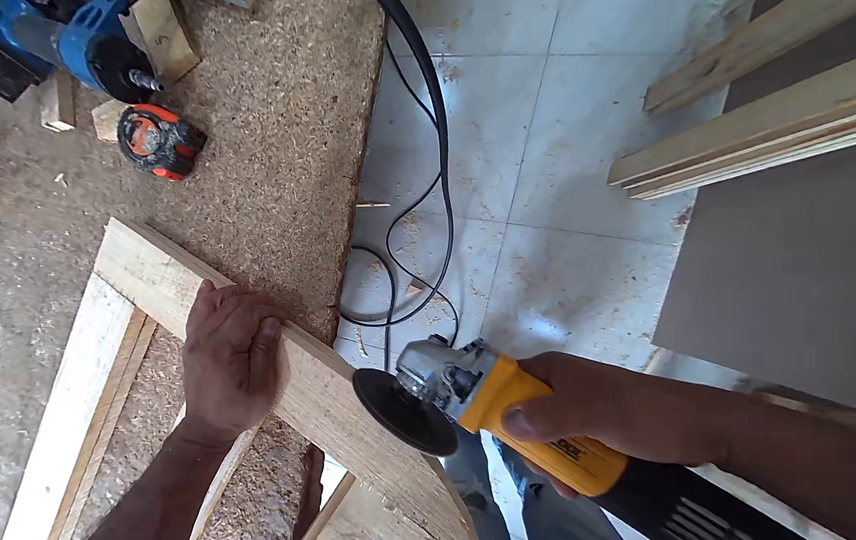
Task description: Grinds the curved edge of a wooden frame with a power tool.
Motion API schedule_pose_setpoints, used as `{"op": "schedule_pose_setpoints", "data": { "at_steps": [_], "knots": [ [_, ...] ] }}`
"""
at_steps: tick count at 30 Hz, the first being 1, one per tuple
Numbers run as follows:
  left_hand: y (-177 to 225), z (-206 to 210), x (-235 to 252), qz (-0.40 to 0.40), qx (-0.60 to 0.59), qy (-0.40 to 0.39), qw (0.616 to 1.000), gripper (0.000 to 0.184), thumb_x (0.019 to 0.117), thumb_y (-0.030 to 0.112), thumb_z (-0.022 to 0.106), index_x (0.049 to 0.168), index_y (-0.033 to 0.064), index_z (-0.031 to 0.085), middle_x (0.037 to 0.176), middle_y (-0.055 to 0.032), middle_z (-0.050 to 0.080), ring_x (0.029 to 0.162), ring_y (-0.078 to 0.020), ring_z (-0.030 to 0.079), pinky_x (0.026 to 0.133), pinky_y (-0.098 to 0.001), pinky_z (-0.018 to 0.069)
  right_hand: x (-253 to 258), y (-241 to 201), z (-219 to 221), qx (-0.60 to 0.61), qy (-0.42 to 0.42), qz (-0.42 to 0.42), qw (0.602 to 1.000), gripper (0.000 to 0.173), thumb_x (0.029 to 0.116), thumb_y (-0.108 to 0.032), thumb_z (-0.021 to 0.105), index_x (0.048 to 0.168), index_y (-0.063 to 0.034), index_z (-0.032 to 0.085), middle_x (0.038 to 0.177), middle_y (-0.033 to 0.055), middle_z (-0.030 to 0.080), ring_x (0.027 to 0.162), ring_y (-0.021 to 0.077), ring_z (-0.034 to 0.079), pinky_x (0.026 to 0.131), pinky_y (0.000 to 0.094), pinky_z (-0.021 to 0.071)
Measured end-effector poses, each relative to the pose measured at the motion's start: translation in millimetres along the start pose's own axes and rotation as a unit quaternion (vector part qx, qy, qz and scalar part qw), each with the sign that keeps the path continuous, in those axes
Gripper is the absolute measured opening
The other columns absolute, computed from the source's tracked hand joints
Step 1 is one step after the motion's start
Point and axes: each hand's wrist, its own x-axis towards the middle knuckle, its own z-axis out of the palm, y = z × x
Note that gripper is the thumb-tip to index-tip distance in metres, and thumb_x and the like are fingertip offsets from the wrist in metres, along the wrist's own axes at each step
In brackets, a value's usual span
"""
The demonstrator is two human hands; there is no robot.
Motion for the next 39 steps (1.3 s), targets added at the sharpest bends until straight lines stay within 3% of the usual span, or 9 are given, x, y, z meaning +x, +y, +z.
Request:
{"op": "schedule_pose_setpoints", "data": {
  "at_steps": [3, 7, 10, 14, 20, 24, 27, 31, 39],
  "knots": [
    [0, -1, 0, 0.002, -0.004, 0.005, 1.000, 0.042, 0.1045, 0.028, 0.038, 0.095, 0.0084, 0.075, 0.108, -0.0054, 0.074, 0.123, -0.0222, 0.062, 0.124, -0.0550, 0.0247, 12, -10, 2, -0.006, 0.003, -0.010, 1.000, 0.041, 0.0926, -0.049, 0.064, 0.110, -0.0117, 0.062, 0.082, 0.0092, 0.069, 0.066, 0.0199, 0.071, 0.062, 0.0367, 0.0632],
    [-2, 0, -2, 0.003, -0.005, 0.009, 1.000, 0.041, 0.1042, 0.027, 0.039, 0.094, 0.0083, 0.074, 0.107, -0.0056, 0.074, 0.121, -0.0218, 0.063, 0.124, -0.0544, 0.0262, 2, -4, 2, -0.006, -0.011, -0.026, 1.000, 0.050, 0.0852, -0.059, 0.070, 0.106, -0.0136, 0.063, 0.080, 0.0077, 0.070, 0.065, 0.0194, 0.072, 0.060, 0.0369, 0.0634],
    [0, -1, -2, 0.002, -0.005, 0.009, 1.000, 0.041, 0.1039, 0.026, 0.039, 0.094, 0.0084, 0.074, 0.108, -0.0051, 0.074, 0.123, -0.0217, 0.062, 0.125, -0.0537, 0.0254, 10, -7, 1, -0.015, 0.010, -0.008, 1.000, 0.040, 0.0923, -0.048, 0.065, 0.110, -0.0124, 0.061, 0.082, 0.0077, 0.069, 0.067, 0.0187, 0.071, 0.062, 0.0355, 0.0630],
    [0, 2, -5, -0.007, -0.009, 0.024, 1.000, 0.038, 0.1040, 0.024, 0.040, 0.103, 0.0070, 0.074, 0.112, -0.0058, 0.073, 0.127, -0.0213, 0.061, 0.125, -0.0523, 0.0259, 9, -9, -1, -0.021, -0.004, -0.020, 1.000, 0.047, 0.0872, -0.055, 0.068, 0.109, -0.0133, 0.062, 0.082, 0.0077, 0.070, 0.066, 0.0190, 0.072, 0.061, 0.0365, 0.0631],
    [1, 2, -5, -0.014, -0.008, 0.033, 0.999, 0.036, 0.1035, 0.019, 0.041, 0.111, 0.0048, 0.073, 0.117, -0.0084, 0.073, 0.129, -0.0230, 0.061, 0.125, -0.0508, 0.0277, 15, -15, 0, -0.025, 0.007, -0.026, 0.999, 0.041, 0.0921, -0.048, 0.065, 0.110, -0.0121, 0.062, 0.082, 0.0091, 0.069, 0.066, 0.0185, 0.071, 0.063, 0.0343, 0.0626],
    [0, 0, -3, 0.008, -0.003, 0.002, 1.000, 0.041, 0.1061, 0.030, 0.041, 0.108, 0.0057, 0.073, 0.118, -0.0095, 0.073, 0.130, -0.0253, 0.059, 0.125, -0.0534, 0.0255, 1, 22, 8, 0.006, 0.018, -0.038, 0.999, 0.042, 0.0922, -0.047, 0.065, 0.112, -0.0101, 0.062, 0.083, 0.0108, 0.070, 0.067, 0.0214, 0.071, 0.062, 0.0377, 0.0630],
    [-1, -1, 0, 0.017, 0.012, -0.011, 1.000, 0.049, 0.1055, 0.045, 0.043, 0.096, 0.0109, 0.077, 0.112, -0.0077, 0.075, 0.127, -0.0267, 0.061, 0.122, -0.0588, 0.0256, -33, 76, 24, 0.013, 0.065, -0.014, 0.998, 0.051, 0.0829, -0.056, 0.071, 0.110, -0.0133, 0.063, 0.082, 0.0066, 0.071, 0.068, 0.0212, 0.072, 0.062, 0.0400, 0.0630],
    [2, 0, 1, 0.011, 0.025, -0.012, 1.000, 0.049, 0.1049, 0.044, 0.044, 0.091, 0.0100, 0.076, 0.107, -0.0101, 0.074, 0.124, -0.0280, 0.061, 0.122, -0.0587, 0.0248, -55, 125, 44, 0.037, 0.101, 0.023, 0.994, 0.055, 0.0764, -0.053, 0.078, 0.111, -0.0127, 0.065, 0.084, 0.0064, 0.073, 0.071, 0.0214, 0.073, 0.067, 0.0406, 0.0627],
    [-1, 1, 1, 0.016, 0.021, -0.004, 1.000, 0.048, 0.1049, 0.042, 0.044, 0.089, 0.0105, 0.076, 0.107, -0.0083, 0.074, 0.122, -0.0260, 0.063, 0.122, -0.0573, 0.0259, -7, 44, 22, 0.013, 0.050, -0.069, 0.996, 0.044, 0.0906, -0.050, 0.066, 0.112, -0.0114, 0.065, 0.084, 0.0086, 0.071, 0.069, 0.0200, 0.071, 0.065, 0.0379, 0.0631]
  ]
}}
